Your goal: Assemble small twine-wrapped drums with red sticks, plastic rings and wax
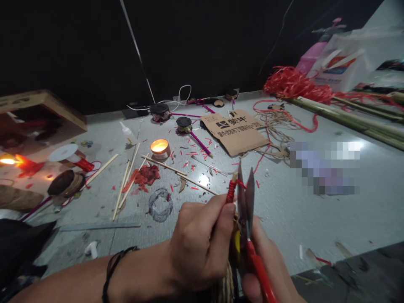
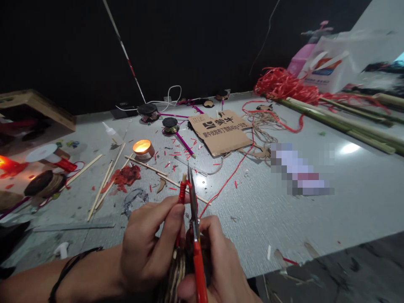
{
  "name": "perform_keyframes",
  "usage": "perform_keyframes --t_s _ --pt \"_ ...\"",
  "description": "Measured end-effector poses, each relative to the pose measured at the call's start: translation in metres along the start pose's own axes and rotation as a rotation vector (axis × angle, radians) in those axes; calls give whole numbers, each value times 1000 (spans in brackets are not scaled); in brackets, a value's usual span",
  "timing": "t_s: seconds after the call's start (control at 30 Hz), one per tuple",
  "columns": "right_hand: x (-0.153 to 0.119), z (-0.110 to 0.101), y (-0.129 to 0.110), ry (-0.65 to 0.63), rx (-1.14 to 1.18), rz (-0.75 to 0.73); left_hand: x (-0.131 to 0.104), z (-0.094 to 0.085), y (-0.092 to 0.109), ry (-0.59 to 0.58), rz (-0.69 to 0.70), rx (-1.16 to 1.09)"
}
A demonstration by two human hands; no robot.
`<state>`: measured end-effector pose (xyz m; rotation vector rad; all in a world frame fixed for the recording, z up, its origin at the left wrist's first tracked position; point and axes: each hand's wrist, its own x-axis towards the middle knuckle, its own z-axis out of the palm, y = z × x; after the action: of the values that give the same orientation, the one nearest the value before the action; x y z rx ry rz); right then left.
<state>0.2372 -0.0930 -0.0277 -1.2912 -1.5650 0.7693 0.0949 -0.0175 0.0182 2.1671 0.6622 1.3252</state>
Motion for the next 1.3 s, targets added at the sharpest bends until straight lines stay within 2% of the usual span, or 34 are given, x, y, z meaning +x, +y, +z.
perform_keyframes --t_s 0.13,0.27,0.4,0.6,0.8,1.03,1.17,1.3 --pt "-1 2 0 7 54 7 3 -1 -1 -26 -54 -18" --pt "-7 0 -3 36 35 52 3 0 0 19 -26 -18" --pt "-14 0 0 -31 57 85 0 2 -1 60 45 41" --pt "-14 4 10 -88 110 96 -4 4 -4 59 42 66" --pt "-9 14 9 1 110 18 -7 4 -1 59 34 92" --pt "-4 8 4 41 -43 -59 -5 3 1 8 -10 35" --pt "-5 4 2 53 -107 -63 -1 2 0 -32 -39 7" --pt "-3 0 -6 24 32 21 0 2 -1 -46 -23 -11"
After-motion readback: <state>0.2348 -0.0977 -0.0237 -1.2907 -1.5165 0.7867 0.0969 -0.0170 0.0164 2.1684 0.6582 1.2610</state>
